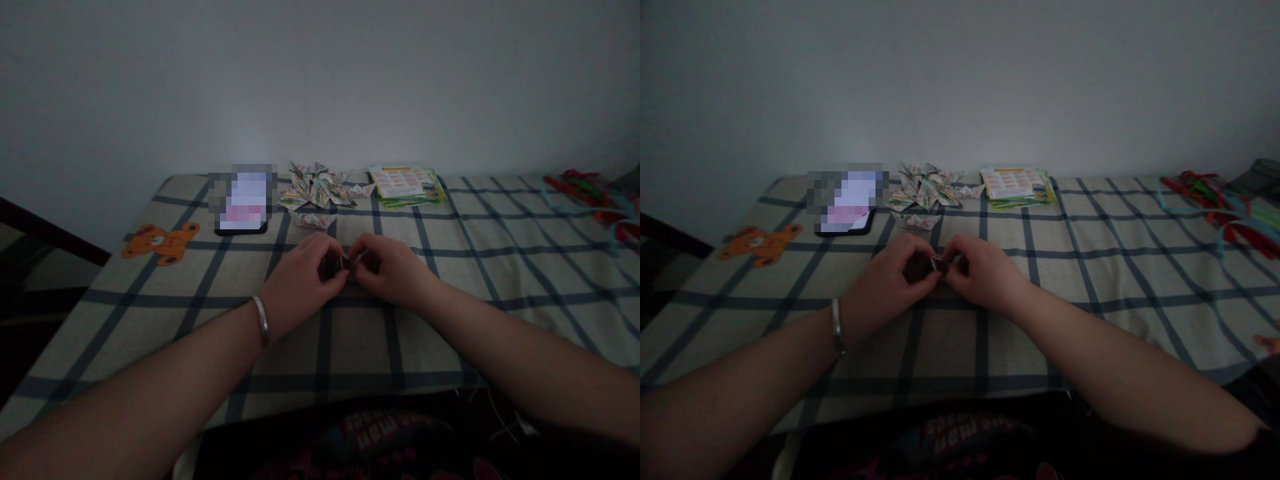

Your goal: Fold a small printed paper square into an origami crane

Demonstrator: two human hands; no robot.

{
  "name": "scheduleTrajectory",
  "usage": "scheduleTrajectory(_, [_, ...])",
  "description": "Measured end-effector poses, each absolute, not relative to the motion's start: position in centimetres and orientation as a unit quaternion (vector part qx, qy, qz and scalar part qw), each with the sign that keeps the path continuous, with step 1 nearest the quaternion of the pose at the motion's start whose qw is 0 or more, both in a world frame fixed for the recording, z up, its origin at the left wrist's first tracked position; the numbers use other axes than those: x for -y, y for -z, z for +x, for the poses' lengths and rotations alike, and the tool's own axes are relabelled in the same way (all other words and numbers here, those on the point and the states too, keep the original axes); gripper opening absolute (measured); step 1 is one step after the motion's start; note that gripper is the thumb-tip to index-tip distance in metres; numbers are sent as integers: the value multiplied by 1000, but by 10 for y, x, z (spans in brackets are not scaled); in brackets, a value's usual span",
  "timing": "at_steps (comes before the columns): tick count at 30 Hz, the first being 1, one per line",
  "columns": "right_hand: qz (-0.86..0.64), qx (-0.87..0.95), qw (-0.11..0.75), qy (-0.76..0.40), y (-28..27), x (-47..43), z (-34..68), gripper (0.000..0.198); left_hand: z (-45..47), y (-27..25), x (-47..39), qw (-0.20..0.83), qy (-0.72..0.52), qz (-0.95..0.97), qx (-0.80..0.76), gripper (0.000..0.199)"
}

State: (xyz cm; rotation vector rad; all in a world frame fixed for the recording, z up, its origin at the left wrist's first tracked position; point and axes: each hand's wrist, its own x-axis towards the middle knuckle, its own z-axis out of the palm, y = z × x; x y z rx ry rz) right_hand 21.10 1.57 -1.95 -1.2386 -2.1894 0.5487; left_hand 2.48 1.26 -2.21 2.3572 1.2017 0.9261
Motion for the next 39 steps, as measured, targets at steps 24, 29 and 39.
scheduleTrajectory(24, [-491, 767, 305, -278, 22, -20, 215, 13, 15, 23, -24, 170, -321, 846, -389, 22])
scheduleTrajectory(29, [-498, 783, 284, -241, 23, -21, 218, 14, 11, 22, -25, 180, -294, 856, -385, 21])
scheduleTrajectory(39, [-440, 834, 270, -193, 20, -23, 224, 16, 4, 16, -25, 148, -244, 888, -360, 16])
